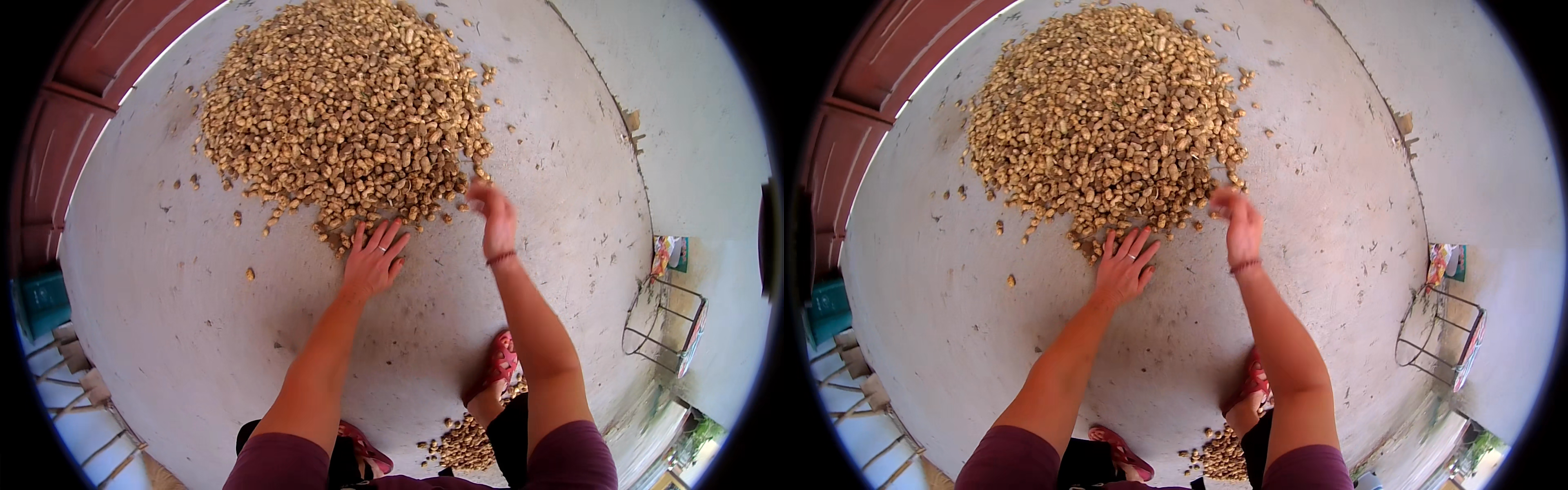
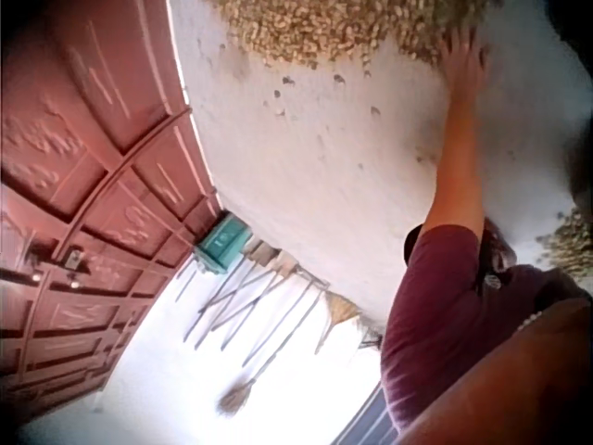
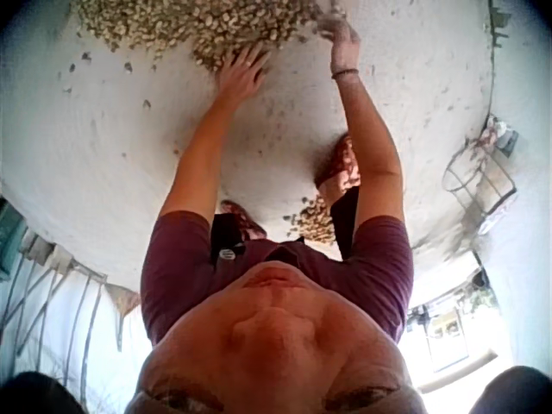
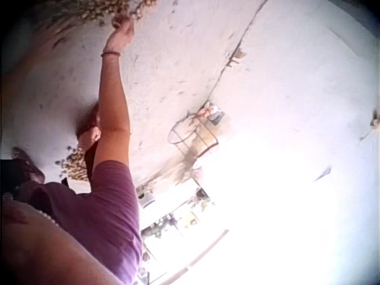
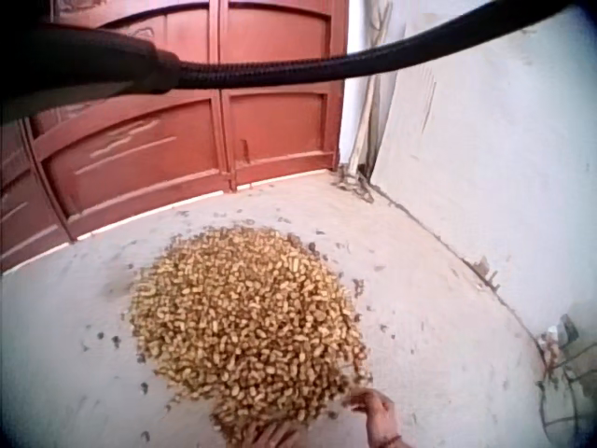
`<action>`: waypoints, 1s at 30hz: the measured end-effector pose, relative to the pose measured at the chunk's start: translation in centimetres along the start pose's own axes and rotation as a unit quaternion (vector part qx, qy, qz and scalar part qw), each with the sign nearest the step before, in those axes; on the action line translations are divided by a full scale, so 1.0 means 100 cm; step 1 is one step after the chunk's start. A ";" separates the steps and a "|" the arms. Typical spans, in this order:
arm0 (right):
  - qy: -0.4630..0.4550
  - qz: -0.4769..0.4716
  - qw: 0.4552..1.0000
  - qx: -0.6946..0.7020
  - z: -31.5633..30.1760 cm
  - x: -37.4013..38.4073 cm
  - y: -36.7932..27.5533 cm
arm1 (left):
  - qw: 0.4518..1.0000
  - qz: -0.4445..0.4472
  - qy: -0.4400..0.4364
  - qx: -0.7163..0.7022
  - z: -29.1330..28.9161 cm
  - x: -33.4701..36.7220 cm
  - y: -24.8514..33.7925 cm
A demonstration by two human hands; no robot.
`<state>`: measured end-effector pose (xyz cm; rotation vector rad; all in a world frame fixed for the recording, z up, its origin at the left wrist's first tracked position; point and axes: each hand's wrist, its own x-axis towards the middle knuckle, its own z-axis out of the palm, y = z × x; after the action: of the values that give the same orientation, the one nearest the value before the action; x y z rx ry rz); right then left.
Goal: The person plucks peanuts from the roots of a plant by hand, piles the harvested peanuts on the ground, and then washes their hands and the peanuts at a sink.
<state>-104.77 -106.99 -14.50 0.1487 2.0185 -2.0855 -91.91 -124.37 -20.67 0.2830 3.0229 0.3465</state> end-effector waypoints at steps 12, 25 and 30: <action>-0.299 0.350 0.744 0.485 0.064 -0.115 0.003 | 0.896 -0.099 0.169 -0.397 -0.129 0.005 0.076; -0.260 0.380 0.886 0.055 -0.114 -0.142 -0.232 | 0.835 -0.465 -0.288 -0.054 -0.189 -0.517 0.065; 0.103 0.491 0.797 -0.336 -0.193 -0.281 -0.307 | 0.611 -0.732 -0.243 -0.176 -0.344 -0.625 0.189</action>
<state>-86.64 -84.40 21.08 1.0487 1.9744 -0.6957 -31.07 -125.80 21.12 -1.6643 1.6497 0.4860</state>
